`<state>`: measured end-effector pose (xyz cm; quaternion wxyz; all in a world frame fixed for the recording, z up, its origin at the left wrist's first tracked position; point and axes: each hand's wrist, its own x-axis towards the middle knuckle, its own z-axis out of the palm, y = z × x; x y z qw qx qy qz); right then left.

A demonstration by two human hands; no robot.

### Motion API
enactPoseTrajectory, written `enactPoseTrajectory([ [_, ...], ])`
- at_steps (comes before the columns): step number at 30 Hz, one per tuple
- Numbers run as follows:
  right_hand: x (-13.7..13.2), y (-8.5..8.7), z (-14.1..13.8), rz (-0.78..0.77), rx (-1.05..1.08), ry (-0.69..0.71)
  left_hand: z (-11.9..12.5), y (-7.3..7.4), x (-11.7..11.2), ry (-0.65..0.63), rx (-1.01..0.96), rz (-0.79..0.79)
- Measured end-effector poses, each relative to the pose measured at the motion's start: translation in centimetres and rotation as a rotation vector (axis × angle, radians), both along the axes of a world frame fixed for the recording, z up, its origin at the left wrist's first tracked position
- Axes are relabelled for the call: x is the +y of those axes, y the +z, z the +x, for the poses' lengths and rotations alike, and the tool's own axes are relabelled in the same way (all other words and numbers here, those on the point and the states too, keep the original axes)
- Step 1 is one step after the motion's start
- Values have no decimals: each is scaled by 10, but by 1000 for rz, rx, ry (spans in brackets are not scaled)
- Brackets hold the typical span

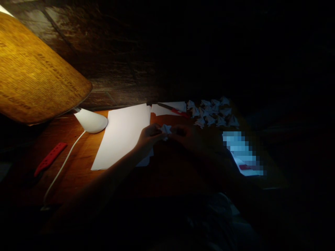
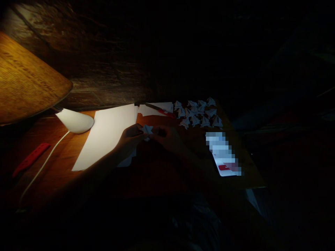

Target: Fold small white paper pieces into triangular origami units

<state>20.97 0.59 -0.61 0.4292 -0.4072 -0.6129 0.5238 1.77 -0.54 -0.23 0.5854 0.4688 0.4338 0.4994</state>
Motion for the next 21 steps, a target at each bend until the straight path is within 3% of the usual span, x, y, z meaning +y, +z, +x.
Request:
enactPoseTrajectory([
  [6,5,-6,1,52,76,-128,-2,3,1,78,55,75],
  [9,7,-5,2,145,66,-184,-3,5,-1,44,124,164],
  [13,4,1,5,160,-4,-166,-5,-1,-1,14,277,341],
  [17,2,1,7,121,-29,-142,-9,-8,2,-40,530,644],
  [21,0,-1,7,183,-97,-65,-13,-5,2,3,733,784],
])
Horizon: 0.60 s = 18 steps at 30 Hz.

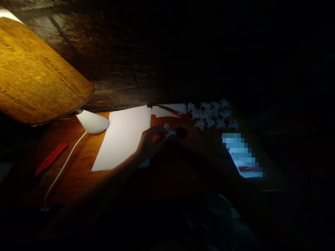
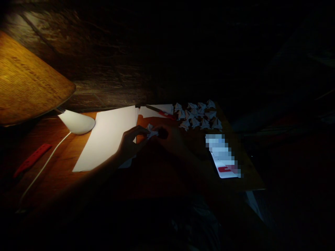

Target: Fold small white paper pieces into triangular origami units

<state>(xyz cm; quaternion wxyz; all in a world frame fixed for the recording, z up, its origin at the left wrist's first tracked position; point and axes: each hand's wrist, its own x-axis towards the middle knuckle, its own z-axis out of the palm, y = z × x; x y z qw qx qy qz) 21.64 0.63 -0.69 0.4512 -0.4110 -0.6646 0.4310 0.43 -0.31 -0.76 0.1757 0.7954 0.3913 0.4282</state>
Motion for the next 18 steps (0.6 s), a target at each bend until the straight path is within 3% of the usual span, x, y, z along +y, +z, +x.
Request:
enactPoseTrajectory([
  [4,-4,4,1,112,-276,-3,-4,4,0,-13,124,92],
  [10,-8,13,4,200,-721,-36,-5,8,-1,-92,276,73],
  [18,-4,11,10,347,-731,65,-5,5,0,-154,437,79],
])
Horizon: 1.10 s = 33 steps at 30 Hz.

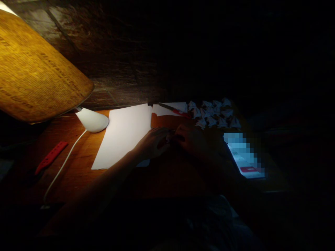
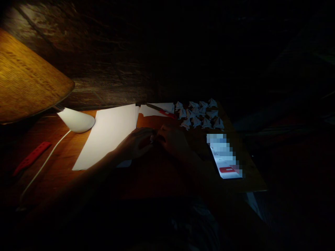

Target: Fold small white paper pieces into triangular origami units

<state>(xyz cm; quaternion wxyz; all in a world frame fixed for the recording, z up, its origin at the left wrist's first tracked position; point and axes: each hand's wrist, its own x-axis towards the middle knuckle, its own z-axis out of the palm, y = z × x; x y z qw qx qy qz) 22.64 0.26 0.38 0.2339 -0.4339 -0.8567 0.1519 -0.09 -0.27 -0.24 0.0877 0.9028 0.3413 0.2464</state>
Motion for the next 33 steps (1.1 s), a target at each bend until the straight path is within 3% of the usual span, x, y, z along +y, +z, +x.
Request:
enactPoseTrajectory([
  [6,5,-4,3,29,-25,73,-2,4,-1,-53,7,-59],
  [15,3,-1,5,45,-76,95,-2,-6,-2,-38,55,23],
  [33,-3,7,-7,94,-297,0,7,-4,-5,52,79,10],
])
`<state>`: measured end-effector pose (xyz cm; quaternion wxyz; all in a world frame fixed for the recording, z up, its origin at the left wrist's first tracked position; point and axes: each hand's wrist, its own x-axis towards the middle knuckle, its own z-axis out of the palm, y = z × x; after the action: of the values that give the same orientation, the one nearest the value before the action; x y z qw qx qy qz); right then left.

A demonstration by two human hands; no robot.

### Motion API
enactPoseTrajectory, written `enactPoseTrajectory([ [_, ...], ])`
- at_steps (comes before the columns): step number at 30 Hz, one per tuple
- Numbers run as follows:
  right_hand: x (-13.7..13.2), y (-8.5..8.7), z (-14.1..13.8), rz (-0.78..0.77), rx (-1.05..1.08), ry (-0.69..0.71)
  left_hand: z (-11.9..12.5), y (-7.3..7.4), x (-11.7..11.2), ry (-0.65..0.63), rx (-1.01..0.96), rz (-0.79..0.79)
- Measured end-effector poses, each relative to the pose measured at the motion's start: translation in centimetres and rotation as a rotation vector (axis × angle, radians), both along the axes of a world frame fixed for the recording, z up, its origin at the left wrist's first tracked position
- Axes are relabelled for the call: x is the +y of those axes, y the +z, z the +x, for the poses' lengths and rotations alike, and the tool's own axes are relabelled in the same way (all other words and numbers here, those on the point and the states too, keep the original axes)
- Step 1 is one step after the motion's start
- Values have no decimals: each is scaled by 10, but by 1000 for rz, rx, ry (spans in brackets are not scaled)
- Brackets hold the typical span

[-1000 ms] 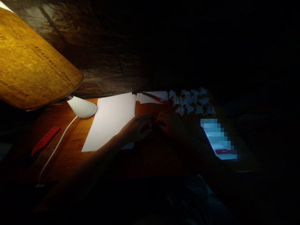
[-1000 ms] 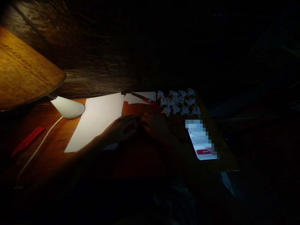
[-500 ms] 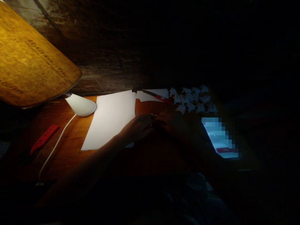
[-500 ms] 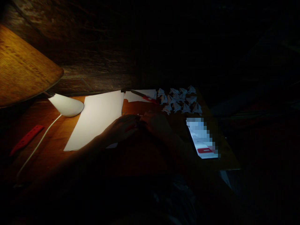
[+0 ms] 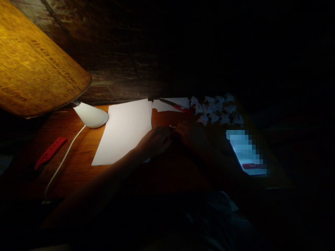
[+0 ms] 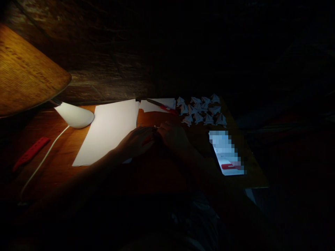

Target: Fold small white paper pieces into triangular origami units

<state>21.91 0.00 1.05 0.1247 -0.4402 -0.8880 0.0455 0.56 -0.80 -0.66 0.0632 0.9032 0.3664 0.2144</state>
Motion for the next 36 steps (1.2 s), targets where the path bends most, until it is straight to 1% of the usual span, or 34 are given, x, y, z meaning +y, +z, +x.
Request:
enactPoseTrajectory([
  [6,0,1,-2,30,-18,-22,2,-1,1,19,45,42],
  [9,1,1,-3,30,11,-39,3,-2,1,29,53,58],
  [13,1,2,-3,12,58,-72,2,0,-1,42,41,25],
  [18,1,5,-5,7,45,-72,-1,1,0,56,18,-14],
  [23,2,7,-7,5,43,-62,6,1,1,77,45,-14],
  [26,4,6,-7,14,32,-43,12,4,1,89,31,-15],
  [28,5,5,-7,14,14,-55,14,6,2,106,15,-41],
  [33,9,4,-8,-51,-7,-114,14,11,9,119,-9,-119],
  [36,14,7,-9,-125,-19,-142,12,14,15,89,-6,-147],
])
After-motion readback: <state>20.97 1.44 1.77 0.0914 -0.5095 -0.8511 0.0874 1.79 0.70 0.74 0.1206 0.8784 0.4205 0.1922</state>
